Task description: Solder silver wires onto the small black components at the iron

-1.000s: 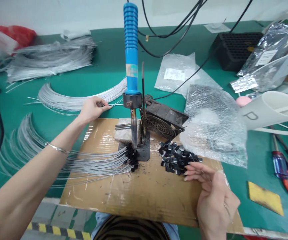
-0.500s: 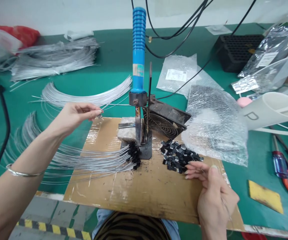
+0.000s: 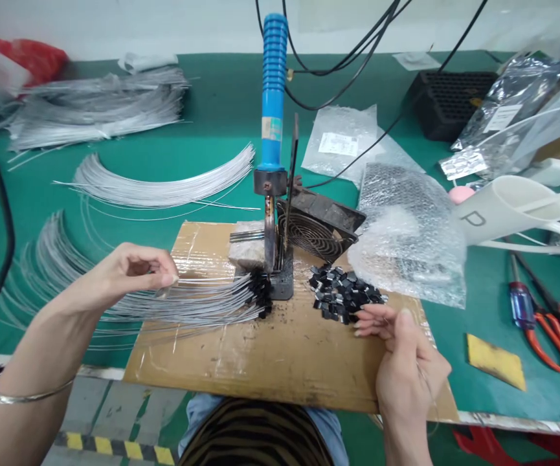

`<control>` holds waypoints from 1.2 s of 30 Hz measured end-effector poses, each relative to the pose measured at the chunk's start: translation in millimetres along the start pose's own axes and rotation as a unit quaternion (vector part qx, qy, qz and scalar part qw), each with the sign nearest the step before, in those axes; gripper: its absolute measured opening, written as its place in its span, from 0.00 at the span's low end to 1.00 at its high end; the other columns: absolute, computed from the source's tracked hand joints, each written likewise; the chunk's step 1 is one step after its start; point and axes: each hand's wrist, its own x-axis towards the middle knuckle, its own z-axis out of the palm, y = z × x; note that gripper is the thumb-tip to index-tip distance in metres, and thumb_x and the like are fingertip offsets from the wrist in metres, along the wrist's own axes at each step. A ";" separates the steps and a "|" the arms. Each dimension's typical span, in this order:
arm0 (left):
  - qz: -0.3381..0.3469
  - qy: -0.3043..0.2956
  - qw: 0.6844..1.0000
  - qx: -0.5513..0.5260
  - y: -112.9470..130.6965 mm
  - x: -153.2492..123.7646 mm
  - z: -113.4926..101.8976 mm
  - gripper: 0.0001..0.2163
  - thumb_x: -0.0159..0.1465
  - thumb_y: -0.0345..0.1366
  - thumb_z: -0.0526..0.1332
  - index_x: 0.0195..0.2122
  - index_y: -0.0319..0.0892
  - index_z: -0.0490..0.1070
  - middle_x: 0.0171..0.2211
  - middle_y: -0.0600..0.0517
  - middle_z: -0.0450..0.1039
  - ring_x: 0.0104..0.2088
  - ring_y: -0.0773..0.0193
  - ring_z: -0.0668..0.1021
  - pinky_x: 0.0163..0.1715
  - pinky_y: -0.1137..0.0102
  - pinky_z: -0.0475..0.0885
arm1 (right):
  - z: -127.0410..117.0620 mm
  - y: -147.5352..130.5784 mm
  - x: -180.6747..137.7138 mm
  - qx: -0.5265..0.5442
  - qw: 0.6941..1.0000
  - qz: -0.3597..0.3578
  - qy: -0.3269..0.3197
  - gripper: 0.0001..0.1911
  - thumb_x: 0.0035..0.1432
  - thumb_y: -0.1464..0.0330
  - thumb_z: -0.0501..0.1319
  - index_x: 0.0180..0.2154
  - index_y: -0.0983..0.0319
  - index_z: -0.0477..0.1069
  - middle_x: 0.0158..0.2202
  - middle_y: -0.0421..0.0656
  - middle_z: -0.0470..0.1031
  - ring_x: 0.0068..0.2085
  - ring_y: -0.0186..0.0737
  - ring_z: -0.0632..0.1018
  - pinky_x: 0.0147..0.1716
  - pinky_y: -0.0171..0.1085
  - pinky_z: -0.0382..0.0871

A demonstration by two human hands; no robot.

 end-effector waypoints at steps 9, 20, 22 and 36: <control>-0.001 -0.020 0.999 -0.043 -5.3 -2.1 27.0 0.10 0.63 0.44 0.70 0.28 0.45 0.80 0.21 0.54 0.72 0.22 0.68 0.68 0.22 0.72 0.62 | 21.2 -20.1 -46.8 0.032 0.990 0.033 -0.130 0.17 0.67 0.58 0.66 0.32 0.64 0.83 0.27 0.45 0.81 0.23 0.38 0.79 0.20 0.34 0.74; -0.012 0.007 1.000 -0.009 12.2 -18.4 48.0 0.11 0.66 0.43 0.68 0.28 0.46 0.79 0.23 0.55 0.72 0.24 0.68 0.67 0.23 0.72 0.60 | 76.0 -41.6 -78.4 0.023 0.936 0.104 -0.337 0.13 0.61 0.64 0.71 0.27 0.61 0.77 0.22 0.38 0.74 0.17 0.29 0.69 0.14 0.29 0.62; -0.014 -0.002 1.000 -0.011 14.4 -20.6 46.9 0.11 0.66 0.43 0.68 0.28 0.46 0.79 0.22 0.55 0.71 0.22 0.68 0.66 0.21 0.72 0.58 | 75.2 -39.4 -76.6 0.039 0.937 0.122 -0.325 0.13 0.61 0.63 0.71 0.27 0.62 0.77 0.21 0.36 0.72 0.16 0.28 0.70 0.15 0.29 0.63; -0.011 -0.012 0.999 0.042 15.7 -23.7 51.9 0.11 0.67 0.45 0.66 0.29 0.48 0.79 0.25 0.52 0.75 0.25 0.63 0.72 0.24 0.70 0.66 | 67.1 -41.7 -64.3 -0.035 0.934 -0.061 -0.350 0.08 0.69 0.69 0.64 0.34 0.59 0.76 0.29 0.38 0.74 0.27 0.33 0.73 0.28 0.34 0.66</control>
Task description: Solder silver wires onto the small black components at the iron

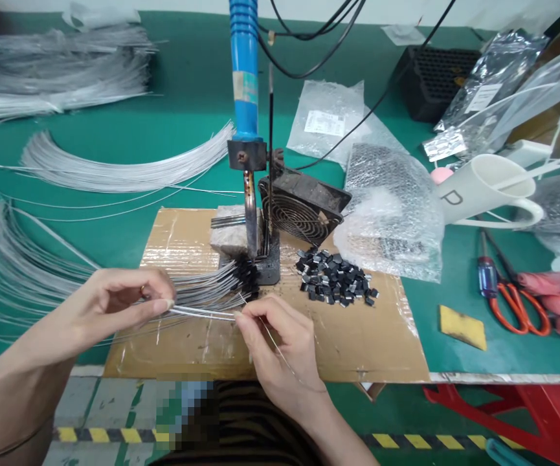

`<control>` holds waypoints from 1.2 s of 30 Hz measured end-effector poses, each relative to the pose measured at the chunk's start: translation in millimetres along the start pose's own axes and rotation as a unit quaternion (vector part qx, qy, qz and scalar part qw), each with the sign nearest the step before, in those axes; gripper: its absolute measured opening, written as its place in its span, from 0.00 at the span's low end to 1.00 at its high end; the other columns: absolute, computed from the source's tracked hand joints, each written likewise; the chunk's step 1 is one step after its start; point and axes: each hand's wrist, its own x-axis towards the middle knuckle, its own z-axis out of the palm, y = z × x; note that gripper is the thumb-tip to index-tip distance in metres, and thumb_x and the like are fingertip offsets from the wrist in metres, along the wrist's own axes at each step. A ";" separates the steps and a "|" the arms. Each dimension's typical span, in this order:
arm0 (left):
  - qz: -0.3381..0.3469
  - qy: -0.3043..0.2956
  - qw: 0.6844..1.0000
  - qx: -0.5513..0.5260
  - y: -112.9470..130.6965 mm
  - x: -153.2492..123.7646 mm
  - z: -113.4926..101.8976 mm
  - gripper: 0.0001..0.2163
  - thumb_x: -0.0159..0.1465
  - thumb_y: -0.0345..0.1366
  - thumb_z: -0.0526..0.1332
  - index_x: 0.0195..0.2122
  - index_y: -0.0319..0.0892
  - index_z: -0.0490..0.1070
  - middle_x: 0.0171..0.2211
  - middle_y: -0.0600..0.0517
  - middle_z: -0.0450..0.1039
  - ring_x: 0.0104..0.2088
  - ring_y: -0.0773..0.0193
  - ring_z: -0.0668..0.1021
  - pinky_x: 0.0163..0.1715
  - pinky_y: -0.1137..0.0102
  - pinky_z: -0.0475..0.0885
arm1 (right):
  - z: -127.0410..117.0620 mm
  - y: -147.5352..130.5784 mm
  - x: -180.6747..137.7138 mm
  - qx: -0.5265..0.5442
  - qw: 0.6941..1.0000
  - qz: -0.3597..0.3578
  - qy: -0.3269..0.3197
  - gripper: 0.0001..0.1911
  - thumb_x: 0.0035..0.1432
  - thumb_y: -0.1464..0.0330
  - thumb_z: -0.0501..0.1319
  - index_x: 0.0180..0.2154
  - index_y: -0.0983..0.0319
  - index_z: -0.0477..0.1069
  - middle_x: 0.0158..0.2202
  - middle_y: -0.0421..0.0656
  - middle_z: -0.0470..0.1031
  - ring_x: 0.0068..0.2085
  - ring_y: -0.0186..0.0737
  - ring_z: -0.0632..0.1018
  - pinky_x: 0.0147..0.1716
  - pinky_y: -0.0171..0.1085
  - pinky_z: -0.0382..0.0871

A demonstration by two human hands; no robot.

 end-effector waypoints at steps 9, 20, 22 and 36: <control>0.035 0.006 0.999 0.036 30.5 5.4 67.1 0.07 0.72 0.43 0.61 0.41 0.50 0.77 0.32 0.53 0.79 0.30 0.62 0.77 0.27 0.69 0.68 | -2.9 2.0 1.7 -0.038 0.998 -0.041 -0.034 0.07 0.70 0.73 0.62 0.36 0.59 0.74 0.32 0.38 0.73 0.32 0.34 0.74 0.32 0.34 0.66; -0.050 0.086 0.978 -0.183 28.3 23.6 84.8 0.09 0.64 0.43 0.67 0.29 0.46 0.74 0.20 0.56 0.67 0.20 0.68 0.66 0.18 0.73 0.58 | -2.2 11.7 6.6 0.253 0.947 0.142 0.135 0.15 0.71 0.58 0.63 0.36 0.61 0.77 0.24 0.36 0.72 0.19 0.31 0.71 0.16 0.30 0.67; -0.051 0.088 0.977 -0.185 27.9 24.0 84.5 0.09 0.63 0.43 0.68 0.29 0.46 0.75 0.20 0.56 0.66 0.20 0.68 0.65 0.18 0.73 0.57 | -4.2 12.1 8.8 0.327 0.928 0.143 0.107 0.23 0.73 0.52 0.57 0.41 0.62 0.81 0.32 0.44 0.78 0.26 0.37 0.78 0.20 0.34 0.76; -0.025 0.100 0.979 -0.178 27.1 20.1 90.8 0.09 0.67 0.43 0.67 0.31 0.47 0.76 0.23 0.54 0.75 0.22 0.66 0.72 0.21 0.72 0.63 | 10.2 5.7 1.8 0.334 0.922 0.195 0.032 0.06 0.64 0.65 0.71 0.40 0.59 0.86 0.29 0.41 0.82 0.25 0.32 0.78 0.23 0.29 0.79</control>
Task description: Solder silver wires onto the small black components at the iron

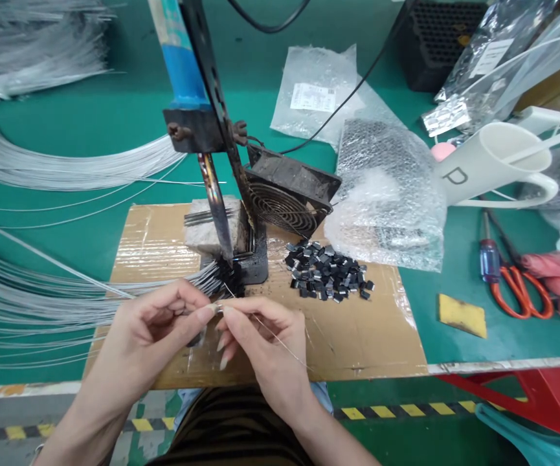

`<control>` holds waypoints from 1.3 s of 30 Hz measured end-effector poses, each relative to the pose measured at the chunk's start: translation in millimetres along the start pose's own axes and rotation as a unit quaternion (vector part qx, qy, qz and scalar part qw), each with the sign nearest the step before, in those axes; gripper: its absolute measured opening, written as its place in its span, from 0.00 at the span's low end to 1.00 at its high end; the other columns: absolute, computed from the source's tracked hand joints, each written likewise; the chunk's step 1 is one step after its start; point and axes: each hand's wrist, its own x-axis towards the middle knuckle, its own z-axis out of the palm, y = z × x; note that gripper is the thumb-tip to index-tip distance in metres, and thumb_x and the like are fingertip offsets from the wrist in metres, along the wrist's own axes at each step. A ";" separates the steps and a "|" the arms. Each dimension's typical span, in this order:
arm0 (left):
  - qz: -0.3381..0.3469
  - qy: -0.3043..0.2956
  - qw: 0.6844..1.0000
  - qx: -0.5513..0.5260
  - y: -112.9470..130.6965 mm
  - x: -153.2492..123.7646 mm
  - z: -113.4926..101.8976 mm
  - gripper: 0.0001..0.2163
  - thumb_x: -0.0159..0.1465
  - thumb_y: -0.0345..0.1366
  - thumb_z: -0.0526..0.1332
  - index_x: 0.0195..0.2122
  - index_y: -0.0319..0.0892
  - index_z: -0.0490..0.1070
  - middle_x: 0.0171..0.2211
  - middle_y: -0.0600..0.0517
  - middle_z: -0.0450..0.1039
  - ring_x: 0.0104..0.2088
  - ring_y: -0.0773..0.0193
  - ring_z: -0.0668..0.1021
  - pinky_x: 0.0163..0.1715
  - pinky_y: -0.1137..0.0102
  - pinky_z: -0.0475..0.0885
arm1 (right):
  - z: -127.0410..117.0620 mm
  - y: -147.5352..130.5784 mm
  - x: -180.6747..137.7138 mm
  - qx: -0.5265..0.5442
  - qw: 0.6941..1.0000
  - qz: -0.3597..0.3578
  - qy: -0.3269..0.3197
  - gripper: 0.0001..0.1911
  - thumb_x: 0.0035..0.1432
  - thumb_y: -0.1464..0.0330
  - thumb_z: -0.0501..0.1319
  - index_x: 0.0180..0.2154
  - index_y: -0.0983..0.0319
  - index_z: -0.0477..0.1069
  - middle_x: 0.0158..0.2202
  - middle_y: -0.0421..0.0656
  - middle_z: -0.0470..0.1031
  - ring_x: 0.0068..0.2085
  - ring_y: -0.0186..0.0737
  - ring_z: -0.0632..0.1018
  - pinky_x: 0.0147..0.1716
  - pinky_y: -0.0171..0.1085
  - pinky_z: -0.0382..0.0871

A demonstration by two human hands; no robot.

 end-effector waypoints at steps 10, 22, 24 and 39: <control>-0.026 0.005 0.999 0.018 0.1 -7.4 5.5 0.11 0.70 0.43 0.65 0.34 0.43 0.75 0.25 0.53 0.75 0.25 0.68 0.71 0.23 0.75 0.62 | -3.2 0.2 2.5 0.038 0.999 0.015 -0.011 0.04 0.64 0.67 0.72 0.39 0.58 0.87 0.27 0.39 0.81 0.23 0.28 0.78 0.21 0.24 0.76; -0.001 -0.001 1.000 0.027 4.5 -6.0 4.2 0.09 0.68 0.39 0.66 0.31 0.42 0.76 0.23 0.55 0.73 0.22 0.71 0.68 0.21 0.77 0.59 | -3.8 -5.1 4.8 0.090 0.993 0.076 -0.010 0.08 0.59 0.65 0.75 0.31 0.62 0.85 0.24 0.39 0.80 0.20 0.27 0.77 0.18 0.24 0.75; -0.001 0.000 1.000 0.031 5.3 -4.9 4.5 0.09 0.68 0.38 0.66 0.31 0.42 0.76 0.22 0.54 0.73 0.21 0.71 0.68 0.20 0.77 0.59 | -3.5 -5.0 5.0 0.090 0.993 0.081 -0.007 0.08 0.58 0.65 0.75 0.31 0.62 0.86 0.24 0.39 0.80 0.20 0.27 0.77 0.19 0.24 0.76; 0.054 0.083 0.993 0.060 -6.5 -11.1 18.6 0.08 0.69 0.37 0.65 0.33 0.41 0.77 0.24 0.52 0.77 0.22 0.69 0.75 0.22 0.76 0.69 | 0.8 -4.8 4.8 0.114 0.991 0.070 0.015 0.06 0.58 0.66 0.74 0.33 0.62 0.86 0.24 0.40 0.81 0.22 0.28 0.77 0.22 0.25 0.77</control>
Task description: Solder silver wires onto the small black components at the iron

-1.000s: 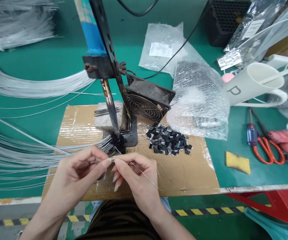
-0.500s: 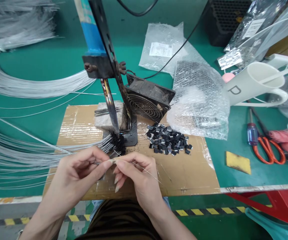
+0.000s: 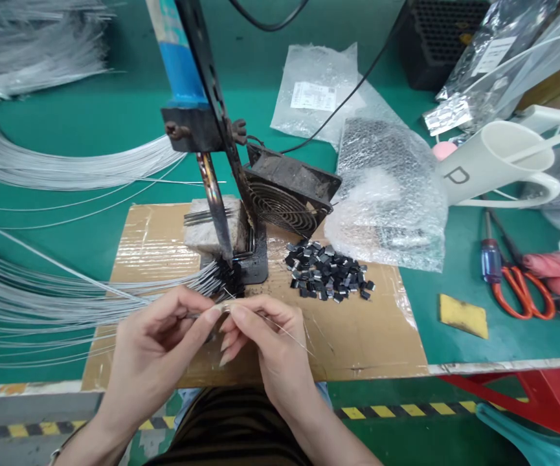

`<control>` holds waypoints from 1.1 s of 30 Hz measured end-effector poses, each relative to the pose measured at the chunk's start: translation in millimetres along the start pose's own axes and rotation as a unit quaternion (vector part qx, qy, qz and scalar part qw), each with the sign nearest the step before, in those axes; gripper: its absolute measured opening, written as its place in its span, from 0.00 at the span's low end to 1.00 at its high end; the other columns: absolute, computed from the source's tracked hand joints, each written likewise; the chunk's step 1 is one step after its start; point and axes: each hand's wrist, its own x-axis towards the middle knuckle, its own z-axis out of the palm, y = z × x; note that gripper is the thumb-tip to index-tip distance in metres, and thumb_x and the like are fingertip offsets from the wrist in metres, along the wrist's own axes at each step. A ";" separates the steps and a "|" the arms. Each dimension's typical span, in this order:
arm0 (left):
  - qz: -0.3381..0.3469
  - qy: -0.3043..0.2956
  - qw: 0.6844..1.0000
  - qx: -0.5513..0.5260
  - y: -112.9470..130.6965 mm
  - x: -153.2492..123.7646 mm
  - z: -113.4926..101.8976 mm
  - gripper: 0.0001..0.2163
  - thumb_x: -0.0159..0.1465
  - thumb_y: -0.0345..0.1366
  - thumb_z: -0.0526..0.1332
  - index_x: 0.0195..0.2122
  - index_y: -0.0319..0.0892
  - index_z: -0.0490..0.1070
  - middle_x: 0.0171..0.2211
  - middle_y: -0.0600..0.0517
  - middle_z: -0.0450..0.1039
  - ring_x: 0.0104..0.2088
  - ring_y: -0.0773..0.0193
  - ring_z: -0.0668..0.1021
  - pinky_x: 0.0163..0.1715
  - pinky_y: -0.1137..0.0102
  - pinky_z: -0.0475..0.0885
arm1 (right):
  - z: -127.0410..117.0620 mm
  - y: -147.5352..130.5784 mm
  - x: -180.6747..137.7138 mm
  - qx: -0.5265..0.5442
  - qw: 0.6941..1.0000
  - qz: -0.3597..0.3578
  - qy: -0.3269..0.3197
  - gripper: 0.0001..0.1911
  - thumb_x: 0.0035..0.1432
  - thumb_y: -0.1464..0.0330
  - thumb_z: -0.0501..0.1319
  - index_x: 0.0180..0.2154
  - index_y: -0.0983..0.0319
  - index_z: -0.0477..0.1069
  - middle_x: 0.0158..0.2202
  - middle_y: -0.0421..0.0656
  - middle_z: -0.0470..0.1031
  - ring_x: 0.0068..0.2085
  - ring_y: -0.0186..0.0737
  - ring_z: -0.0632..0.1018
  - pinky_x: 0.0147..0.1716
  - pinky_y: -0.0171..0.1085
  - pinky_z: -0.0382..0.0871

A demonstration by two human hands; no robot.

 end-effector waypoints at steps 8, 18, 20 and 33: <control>0.016 0.027 0.999 -0.011 -5.7 -3.8 7.9 0.06 0.70 0.36 0.65 0.35 0.42 0.76 0.26 0.52 0.80 0.24 0.68 0.79 0.23 0.77 0.72 | 4.9 4.6 -0.2 0.011 1.000 -0.010 0.027 0.06 0.57 0.66 0.75 0.31 0.62 0.86 0.24 0.40 0.82 0.21 0.28 0.77 0.21 0.25 0.77; 0.014 0.061 0.997 -0.048 1.1 2.3 10.4 0.05 0.69 0.30 0.66 0.34 0.43 0.76 0.25 0.56 0.80 0.22 0.73 0.77 0.23 0.82 0.71 | 1.6 0.7 -0.4 -0.025 0.999 -0.031 0.015 0.09 0.61 0.61 0.73 0.37 0.60 0.88 0.29 0.42 0.84 0.25 0.32 0.81 0.27 0.29 0.82; 0.012 0.068 0.996 -0.051 1.0 2.7 10.6 0.05 0.68 0.30 0.67 0.34 0.43 0.76 0.25 0.56 0.80 0.21 0.73 0.76 0.22 0.82 0.71 | -0.4 1.3 -1.3 -0.051 0.998 -0.035 0.014 0.07 0.61 0.63 0.73 0.37 0.60 0.87 0.29 0.41 0.84 0.25 0.32 0.81 0.27 0.30 0.82; 0.039 0.076 0.996 -0.015 -3.3 -0.6 10.4 0.05 0.67 0.32 0.68 0.33 0.44 0.78 0.24 0.55 0.78 0.22 0.70 0.76 0.21 0.78 0.67 | -2.4 4.7 -2.1 -0.079 0.996 -0.048 0.015 0.05 0.62 0.65 0.73 0.36 0.60 0.86 0.28 0.40 0.83 0.24 0.33 0.80 0.26 0.32 0.81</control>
